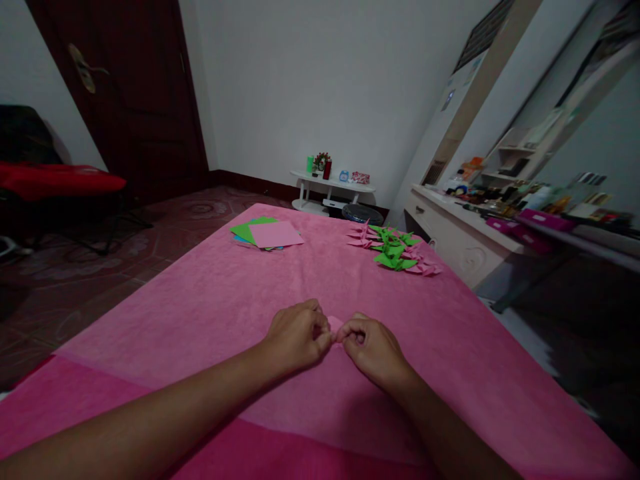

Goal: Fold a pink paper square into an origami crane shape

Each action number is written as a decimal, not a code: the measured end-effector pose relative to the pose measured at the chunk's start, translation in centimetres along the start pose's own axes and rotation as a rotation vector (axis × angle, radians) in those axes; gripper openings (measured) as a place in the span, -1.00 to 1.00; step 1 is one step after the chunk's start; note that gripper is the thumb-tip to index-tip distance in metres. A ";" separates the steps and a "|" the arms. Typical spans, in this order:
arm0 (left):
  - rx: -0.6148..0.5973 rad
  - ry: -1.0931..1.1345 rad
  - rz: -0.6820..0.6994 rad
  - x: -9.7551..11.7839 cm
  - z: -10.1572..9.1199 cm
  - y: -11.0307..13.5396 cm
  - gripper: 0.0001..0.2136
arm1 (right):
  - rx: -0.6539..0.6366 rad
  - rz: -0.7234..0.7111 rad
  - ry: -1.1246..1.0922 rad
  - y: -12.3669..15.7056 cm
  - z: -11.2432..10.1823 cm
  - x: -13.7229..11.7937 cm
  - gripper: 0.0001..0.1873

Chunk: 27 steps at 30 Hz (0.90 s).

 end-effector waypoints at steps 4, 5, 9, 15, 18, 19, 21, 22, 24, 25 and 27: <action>-0.059 0.008 -0.117 -1.6 1.3 -0.8 -0.87 | 0.018 -0.014 0.013 0.1 0.0 -0.2 -0.76; -0.068 -0.005 -0.127 -1.8 1.4 -0.9 -0.86 | 0.022 -0.017 0.007 0.1 0.0 -0.1 -0.77; -0.056 -0.073 -0.151 -2.3 0.7 -1.8 -0.63 | 0.066 -0.037 -0.080 0.1 -0.3 0.2 -0.80; -0.320 -0.237 -0.113 -1.1 1.0 -4.0 -0.63 | 0.176 -0.090 -0.243 -0.1 -1.8 0.4 -0.71; -0.406 -0.299 -0.119 -0.4 1.1 -4.3 -0.60 | 0.145 -0.085 -0.364 -0.3 -1.7 0.6 -0.70; -0.418 -0.305 -0.104 0.0 1.1 -4.4 -0.63 | 0.127 -0.074 -0.409 -0.4 -1.6 0.7 -0.70; -0.429 -0.300 -0.058 0.8 1.0 -4.5 -0.75 | 0.097 -0.060 -0.476 -0.5 -1.5 0.6 -0.72; -0.423 -0.289 -0.035 1.1 0.9 -4.6 -0.79 | 0.085 -0.060 -0.490 -0.6 -1.5 0.5 -0.76; -0.399 -0.243 -0.014 1.4 0.2 -5.1 -0.83 | 0.079 -0.062 -0.479 -0.6 -1.6 0.1 -0.87; -0.381 -0.200 -0.021 1.3 -0.3 -5.5 -0.81 | 0.087 -0.054 -0.472 -0.6 -1.8 0.1 -0.90; -0.343 -0.049 -0.053 1.0 -1.4 -6.2 -0.76 | 0.097 -0.013 -0.528 -0.5 -1.8 0.0 -0.91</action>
Point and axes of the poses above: each hand's wrist, its own y-axis away from the middle knuckle, its own z-axis out of the palm, x = y × z, the point moved 10 cm from there along -y, towards the middle knuckle, and after that the axes turned 5 degrees about -y, right-handed, at the moved point
